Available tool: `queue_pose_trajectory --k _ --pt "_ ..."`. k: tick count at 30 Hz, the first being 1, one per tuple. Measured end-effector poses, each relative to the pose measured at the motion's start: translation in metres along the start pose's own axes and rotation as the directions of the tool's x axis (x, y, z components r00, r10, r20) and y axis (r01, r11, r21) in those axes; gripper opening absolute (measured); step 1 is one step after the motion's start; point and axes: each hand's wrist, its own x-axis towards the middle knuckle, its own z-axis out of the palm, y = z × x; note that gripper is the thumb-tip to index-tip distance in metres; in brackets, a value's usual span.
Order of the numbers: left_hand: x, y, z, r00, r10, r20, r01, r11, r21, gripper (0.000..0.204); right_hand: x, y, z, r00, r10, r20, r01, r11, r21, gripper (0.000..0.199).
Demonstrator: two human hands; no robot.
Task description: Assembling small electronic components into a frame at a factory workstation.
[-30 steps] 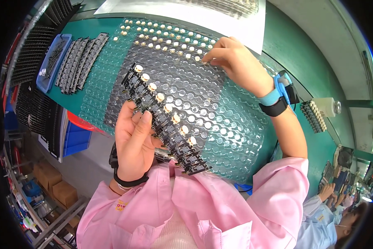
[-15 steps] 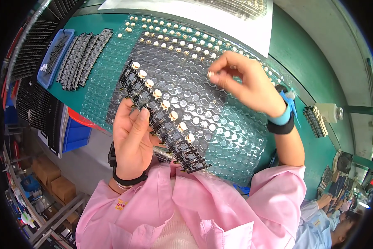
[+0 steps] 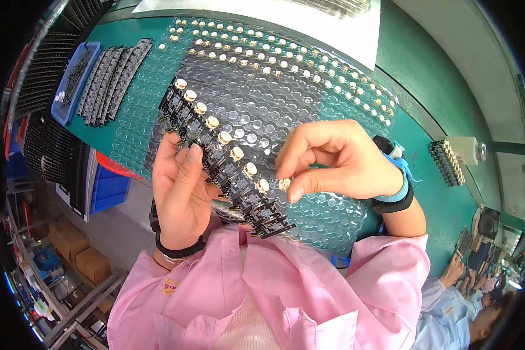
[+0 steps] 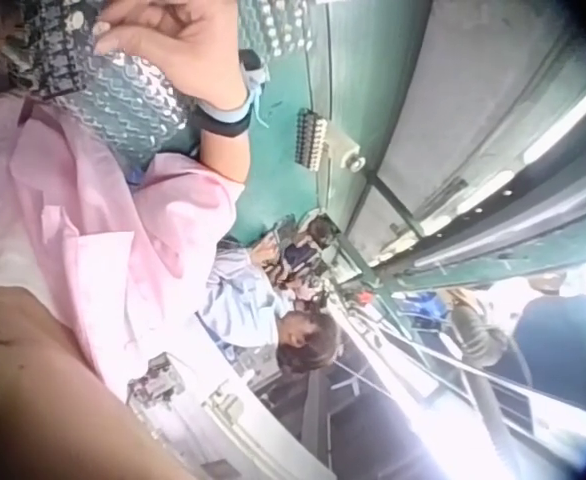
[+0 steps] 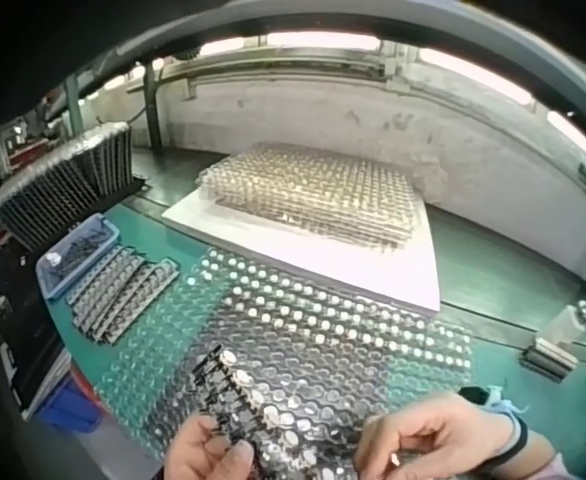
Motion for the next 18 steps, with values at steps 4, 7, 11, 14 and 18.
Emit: queue_pose_trajectory --k 4,7,11,14,18 --pt "0.000 -0.002 0.000 1.000 -0.005 0.004 0.005 1.000 0.000 0.021 -0.002 0.000 0.000 0.999 0.007 0.050 -0.005 0.999 -0.038 0.020" --pt "0.000 -0.002 0.002 1.000 -0.012 -0.002 0.012 1.000 0.002 0.021 -0.001 0.000 -0.005 0.974 -0.013 0.228 0.044 0.991 -0.129 0.017" --pt "0.001 -0.002 0.003 1.000 -0.019 -0.022 0.020 1.000 0.018 0.021 -0.002 0.000 -0.003 0.983 -0.015 0.183 0.037 0.992 -0.119 0.017" --pt "0.001 -0.003 0.002 1.000 -0.017 -0.025 0.018 1.000 0.025 0.021 -0.003 0.000 0.006 0.997 0.016 0.069 -0.015 1.000 -0.020 0.020" --pt "0.002 -0.003 0.001 1.000 -0.013 -0.007 0.013 1.000 0.020 0.022 -0.003 0.001 0.005 1.000 -0.005 0.024 0.005 0.999 0.039 0.022"
